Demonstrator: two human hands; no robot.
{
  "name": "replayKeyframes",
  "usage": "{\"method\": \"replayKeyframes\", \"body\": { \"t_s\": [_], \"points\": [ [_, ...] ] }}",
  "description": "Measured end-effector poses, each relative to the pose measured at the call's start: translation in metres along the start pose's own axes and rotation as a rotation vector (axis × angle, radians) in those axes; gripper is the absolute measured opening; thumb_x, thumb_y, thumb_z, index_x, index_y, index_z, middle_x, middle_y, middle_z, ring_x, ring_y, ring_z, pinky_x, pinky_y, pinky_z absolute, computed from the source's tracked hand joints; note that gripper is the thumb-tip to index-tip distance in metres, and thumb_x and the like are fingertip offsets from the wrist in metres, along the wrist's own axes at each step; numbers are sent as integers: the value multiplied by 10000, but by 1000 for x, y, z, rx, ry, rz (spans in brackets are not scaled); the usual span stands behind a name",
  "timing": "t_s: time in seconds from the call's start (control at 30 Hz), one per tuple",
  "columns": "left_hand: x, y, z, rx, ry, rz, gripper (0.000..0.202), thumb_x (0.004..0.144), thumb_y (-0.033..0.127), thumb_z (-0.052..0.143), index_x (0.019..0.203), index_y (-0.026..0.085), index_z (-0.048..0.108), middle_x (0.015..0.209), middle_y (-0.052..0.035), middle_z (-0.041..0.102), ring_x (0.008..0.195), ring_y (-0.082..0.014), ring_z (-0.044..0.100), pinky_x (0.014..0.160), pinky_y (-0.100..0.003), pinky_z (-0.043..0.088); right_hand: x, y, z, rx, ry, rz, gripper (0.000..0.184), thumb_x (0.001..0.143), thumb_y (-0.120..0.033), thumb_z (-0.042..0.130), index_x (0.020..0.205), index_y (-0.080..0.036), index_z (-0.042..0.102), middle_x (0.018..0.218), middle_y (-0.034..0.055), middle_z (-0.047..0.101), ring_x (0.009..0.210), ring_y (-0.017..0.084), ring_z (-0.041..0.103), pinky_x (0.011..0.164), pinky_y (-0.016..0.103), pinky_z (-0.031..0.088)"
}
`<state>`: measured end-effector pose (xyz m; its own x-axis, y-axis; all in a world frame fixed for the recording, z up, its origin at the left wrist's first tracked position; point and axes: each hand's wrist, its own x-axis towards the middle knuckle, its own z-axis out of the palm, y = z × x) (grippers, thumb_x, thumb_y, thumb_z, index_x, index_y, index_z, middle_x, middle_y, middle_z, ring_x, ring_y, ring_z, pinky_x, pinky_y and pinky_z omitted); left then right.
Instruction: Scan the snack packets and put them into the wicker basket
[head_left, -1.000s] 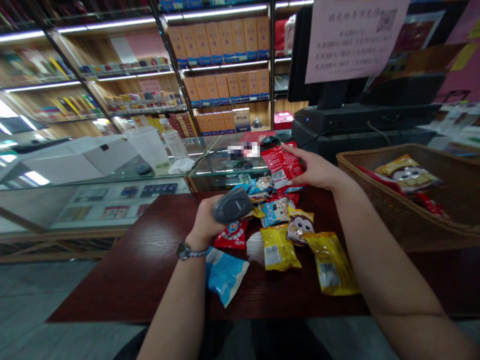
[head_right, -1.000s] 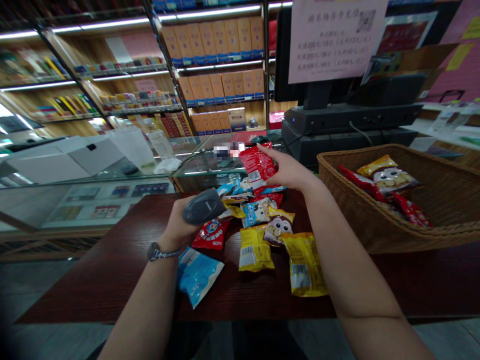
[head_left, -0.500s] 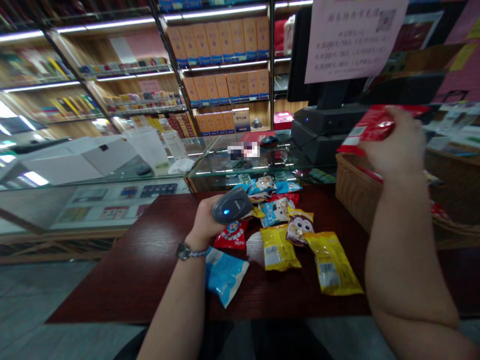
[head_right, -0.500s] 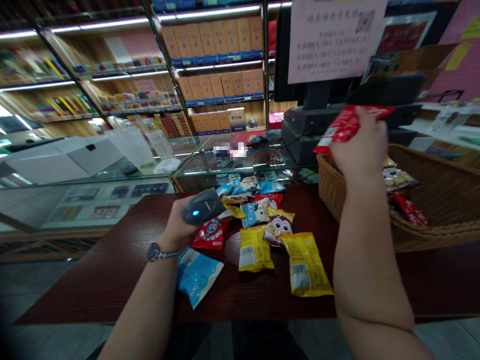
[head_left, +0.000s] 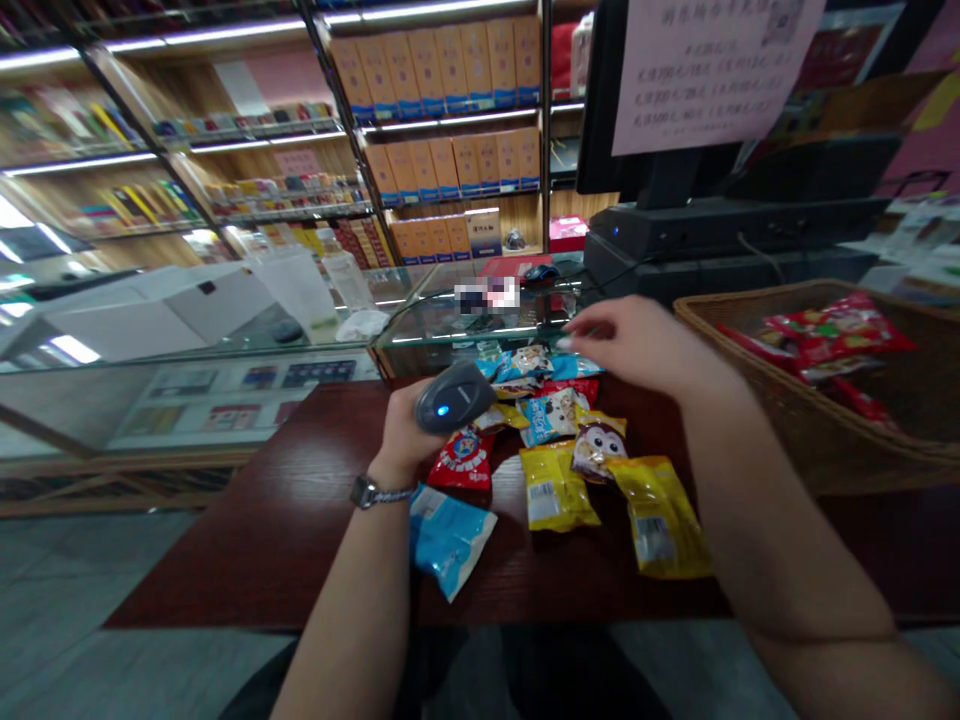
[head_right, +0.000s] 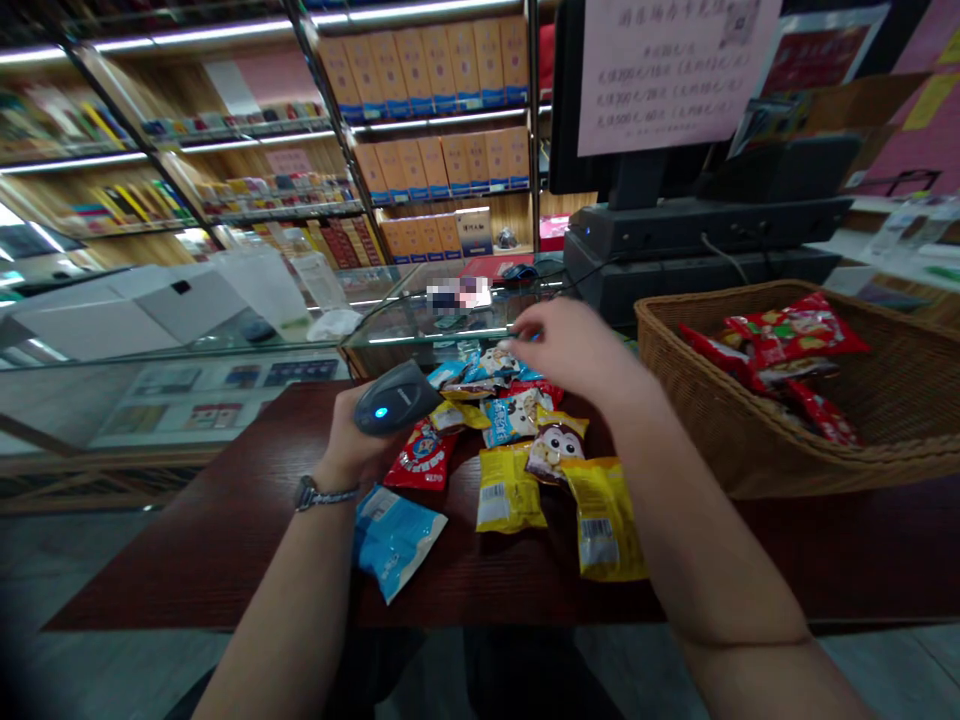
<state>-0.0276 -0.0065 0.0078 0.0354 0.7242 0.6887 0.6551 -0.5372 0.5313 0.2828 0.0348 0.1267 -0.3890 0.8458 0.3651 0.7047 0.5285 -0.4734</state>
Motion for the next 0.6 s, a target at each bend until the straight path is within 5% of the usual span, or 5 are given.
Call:
{"method": "replayKeyframes", "body": {
  "t_s": [0.13, 0.27, 0.43, 0.6],
  "points": [
    [-1, -5, -1, 44, 92, -4, 379, 601, 265, 808, 958, 158, 742, 900, -80, 793, 781, -290, 749, 713, -370, 621, -7, -51, 81, -18, -459, -242, 255, 837, -362, 598, 864, -179, 774, 856, 85, 743, 815, 223, 685, 711, 308, 504],
    [-1, -8, -3, 77, 149, 4, 387, 610, 273, 790, 974, 153, 735, 910, -83, 790, 780, -284, 745, 711, -366, 616, -32, -75, 139, -103, -710, -291, 470, 839, -522, 589, 1041, -122, 731, 1045, 175, 734, 964, 309, 697, 768, 355, 534],
    [-1, -8, -3, 94, 161, 17, 374, 621, 274, 765, 971, 147, 733, 904, -82, 788, 786, -279, 746, 714, -357, 614, -47, -80, 168, -21, -730, -198, 770, 797, -479, 672, 1369, 6, 499, 1245, 286, 635, 1114, 375, 655, 872, 426, 539],
    [-1, -9, -3, 108, 161, 39, 375, 603, 257, 761, 959, 144, 735, 917, -89, 787, 797, -285, 746, 724, -366, 612, -40, -81, 174, 6, -898, -239, 627, 655, -385, 784, 1182, -71, 655, 1163, 210, 698, 1006, 327, 694, 750, 323, 542]
  ]
}}
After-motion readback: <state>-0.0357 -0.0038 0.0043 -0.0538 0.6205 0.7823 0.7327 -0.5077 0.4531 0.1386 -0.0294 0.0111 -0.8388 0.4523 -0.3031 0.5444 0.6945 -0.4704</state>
